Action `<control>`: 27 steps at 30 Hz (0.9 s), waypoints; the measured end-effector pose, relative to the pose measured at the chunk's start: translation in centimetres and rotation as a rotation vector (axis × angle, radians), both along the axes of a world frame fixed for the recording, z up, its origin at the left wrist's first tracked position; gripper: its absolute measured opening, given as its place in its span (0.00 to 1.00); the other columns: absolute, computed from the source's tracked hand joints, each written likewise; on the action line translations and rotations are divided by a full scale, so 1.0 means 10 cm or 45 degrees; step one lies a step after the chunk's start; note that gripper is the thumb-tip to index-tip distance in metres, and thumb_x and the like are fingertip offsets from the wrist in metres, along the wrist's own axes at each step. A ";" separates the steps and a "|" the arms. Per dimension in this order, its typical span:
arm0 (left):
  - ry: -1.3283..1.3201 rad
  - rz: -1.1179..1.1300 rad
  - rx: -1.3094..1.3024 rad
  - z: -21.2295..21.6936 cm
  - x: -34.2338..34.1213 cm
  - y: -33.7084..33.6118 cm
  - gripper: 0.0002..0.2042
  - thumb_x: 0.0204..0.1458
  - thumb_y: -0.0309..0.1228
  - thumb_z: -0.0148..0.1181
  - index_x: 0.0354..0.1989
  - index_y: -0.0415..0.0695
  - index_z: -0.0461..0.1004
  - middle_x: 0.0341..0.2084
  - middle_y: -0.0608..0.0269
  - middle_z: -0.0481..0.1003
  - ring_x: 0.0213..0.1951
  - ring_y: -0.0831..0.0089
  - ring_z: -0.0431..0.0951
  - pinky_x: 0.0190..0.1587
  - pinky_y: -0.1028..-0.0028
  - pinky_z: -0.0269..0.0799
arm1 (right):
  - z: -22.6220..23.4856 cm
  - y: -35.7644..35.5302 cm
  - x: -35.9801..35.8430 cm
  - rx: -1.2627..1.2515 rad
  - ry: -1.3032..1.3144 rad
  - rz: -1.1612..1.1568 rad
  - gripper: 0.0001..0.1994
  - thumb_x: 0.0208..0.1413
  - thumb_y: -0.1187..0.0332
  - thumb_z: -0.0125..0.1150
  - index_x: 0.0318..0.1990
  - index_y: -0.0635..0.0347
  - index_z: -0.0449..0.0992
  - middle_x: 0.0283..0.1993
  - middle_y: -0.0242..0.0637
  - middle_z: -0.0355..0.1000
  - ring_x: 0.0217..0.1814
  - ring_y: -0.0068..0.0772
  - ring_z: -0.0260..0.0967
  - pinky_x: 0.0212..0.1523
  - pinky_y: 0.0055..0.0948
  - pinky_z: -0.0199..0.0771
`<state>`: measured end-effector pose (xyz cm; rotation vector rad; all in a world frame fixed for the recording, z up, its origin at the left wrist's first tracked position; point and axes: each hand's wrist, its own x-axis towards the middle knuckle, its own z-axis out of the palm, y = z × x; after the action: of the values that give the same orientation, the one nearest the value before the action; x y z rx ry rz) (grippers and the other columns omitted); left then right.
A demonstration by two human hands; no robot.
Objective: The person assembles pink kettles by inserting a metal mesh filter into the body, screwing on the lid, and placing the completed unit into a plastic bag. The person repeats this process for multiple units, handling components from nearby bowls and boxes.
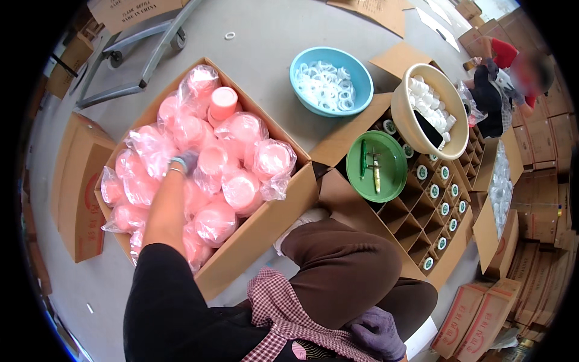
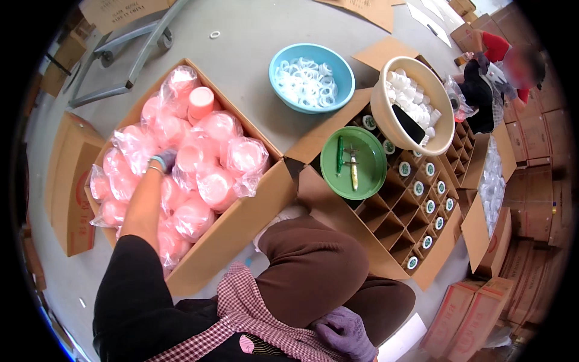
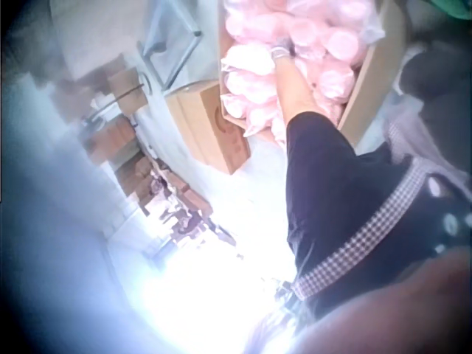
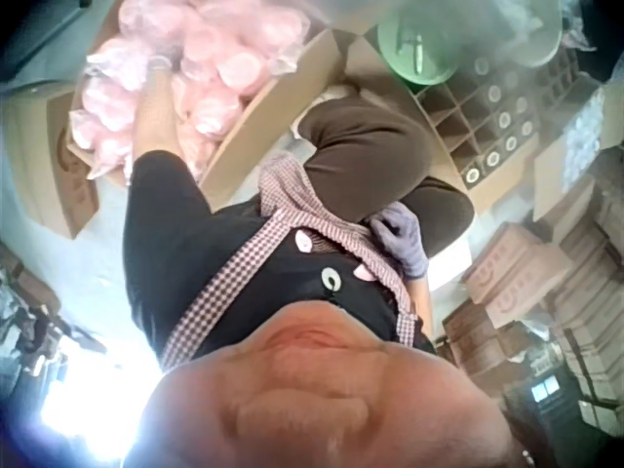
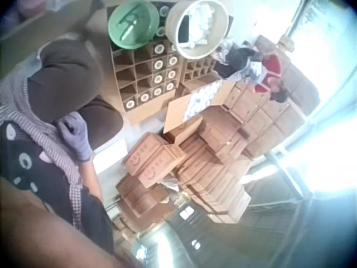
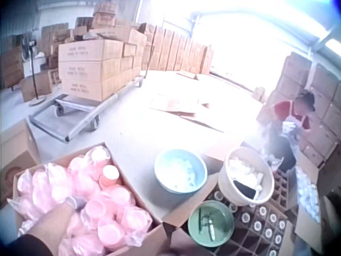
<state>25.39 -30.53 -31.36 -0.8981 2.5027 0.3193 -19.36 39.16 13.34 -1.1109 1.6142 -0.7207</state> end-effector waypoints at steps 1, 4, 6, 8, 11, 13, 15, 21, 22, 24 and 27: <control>-0.125 -0.363 0.053 0.01 -0.82 0.23 0.17 0.61 0.40 0.53 0.47 0.44 0.82 0.44 0.50 0.83 0.46 0.57 0.84 0.50 0.60 0.78 | 0.13 -0.08 0.12 0.134 0.035 -0.108 0.08 0.52 0.71 0.63 0.36 0.64 0.83 0.41 0.40 0.81 0.48 0.44 0.77 0.50 0.36 0.75; -0.039 0.372 -0.262 1.86 -1.82 0.86 0.15 0.55 0.40 0.58 0.41 0.41 0.81 0.39 0.48 0.83 0.44 0.51 0.83 0.49 0.59 0.78 | 0.15 -0.07 0.20 0.170 0.035 -0.207 0.09 0.52 0.69 0.64 0.38 0.64 0.84 0.40 0.41 0.81 0.46 0.42 0.78 0.49 0.35 0.75; 0.679 0.691 -0.272 2.48 -2.02 1.21 0.15 0.54 0.40 0.59 0.39 0.40 0.81 0.38 0.45 0.82 0.43 0.49 0.82 0.49 0.58 0.77 | 0.12 -0.08 0.03 0.250 -0.118 -0.135 0.10 0.54 0.69 0.64 0.40 0.63 0.84 0.43 0.41 0.81 0.47 0.42 0.78 0.51 0.34 0.75; 0.824 0.743 -0.216 2.32 -2.29 1.11 0.15 0.54 0.39 0.58 0.40 0.41 0.81 0.39 0.44 0.82 0.44 0.47 0.82 0.50 0.56 0.77 | 0.11 -0.09 -0.02 0.237 -0.115 -0.091 0.11 0.55 0.68 0.64 0.42 0.62 0.85 0.45 0.41 0.81 0.47 0.42 0.79 0.52 0.34 0.75; 0.171 0.544 -0.260 1.03 -2.33 0.44 0.16 0.55 0.37 0.57 0.44 0.40 0.82 0.44 0.45 0.82 0.48 0.46 0.82 0.50 0.54 0.78 | 0.13 -0.14 -0.10 0.219 -0.089 0.018 0.10 0.56 0.68 0.65 0.42 0.61 0.85 0.46 0.42 0.81 0.49 0.44 0.79 0.53 0.35 0.76; 0.031 0.458 -0.263 0.66 -2.35 0.15 0.16 0.56 0.37 0.57 0.46 0.40 0.82 0.46 0.47 0.82 0.49 0.48 0.82 0.52 0.53 0.78 | 0.09 -0.09 -0.12 0.133 -0.111 -0.001 0.10 0.58 0.68 0.64 0.44 0.61 0.84 0.45 0.43 0.81 0.49 0.45 0.79 0.53 0.35 0.76; 0.070 0.409 -0.212 0.47 -2.62 0.02 0.16 0.57 0.36 0.55 0.48 0.41 0.80 0.48 0.49 0.81 0.50 0.50 0.81 0.54 0.54 0.76 | 0.07 0.04 -0.05 0.063 -0.053 -0.116 0.10 0.59 0.67 0.64 0.44 0.61 0.84 0.45 0.43 0.81 0.49 0.45 0.78 0.53 0.35 0.76; 0.284 0.502 -0.055 0.30 -2.97 -0.46 0.17 0.61 0.34 0.52 0.56 0.44 0.77 0.53 0.53 0.79 0.54 0.55 0.79 0.60 0.54 0.70 | -0.04 0.25 0.07 -0.055 -0.031 -0.215 0.09 0.62 0.66 0.62 0.41 0.62 0.82 0.40 0.39 0.78 0.45 0.39 0.76 0.50 0.34 0.76; 0.356 0.568 -0.045 0.44 -2.83 -0.56 0.17 0.62 0.33 0.51 0.57 0.44 0.76 0.53 0.54 0.79 0.54 0.55 0.78 0.61 0.54 0.69 | 0.00 0.28 0.12 -0.093 0.006 -0.228 0.09 0.63 0.66 0.62 0.42 0.62 0.82 0.40 0.39 0.78 0.46 0.40 0.75 0.51 0.34 0.75; 0.540 0.718 0.023 0.59 -2.40 -0.70 0.18 0.63 0.32 0.50 0.59 0.45 0.75 0.55 0.55 0.78 0.56 0.57 0.78 0.63 0.55 0.68 | -0.02 0.39 0.17 -0.165 0.080 -0.193 0.10 0.64 0.66 0.60 0.46 0.62 0.80 0.43 0.40 0.76 0.49 0.40 0.75 0.54 0.35 0.74; 1.068 0.754 0.419 0.68 -2.33 -0.23 0.19 0.65 0.31 0.48 0.63 0.46 0.73 0.58 0.57 0.77 0.58 0.60 0.76 0.66 0.55 0.65 | 0.04 0.51 0.20 -0.185 0.126 -0.169 0.11 0.64 0.68 0.59 0.49 0.62 0.79 0.47 0.43 0.76 0.51 0.43 0.74 0.56 0.36 0.74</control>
<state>2.10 -32.82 -24.56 -1.5793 2.6486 1.5197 -17.34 44.23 13.73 -1.1668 1.7545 -0.8935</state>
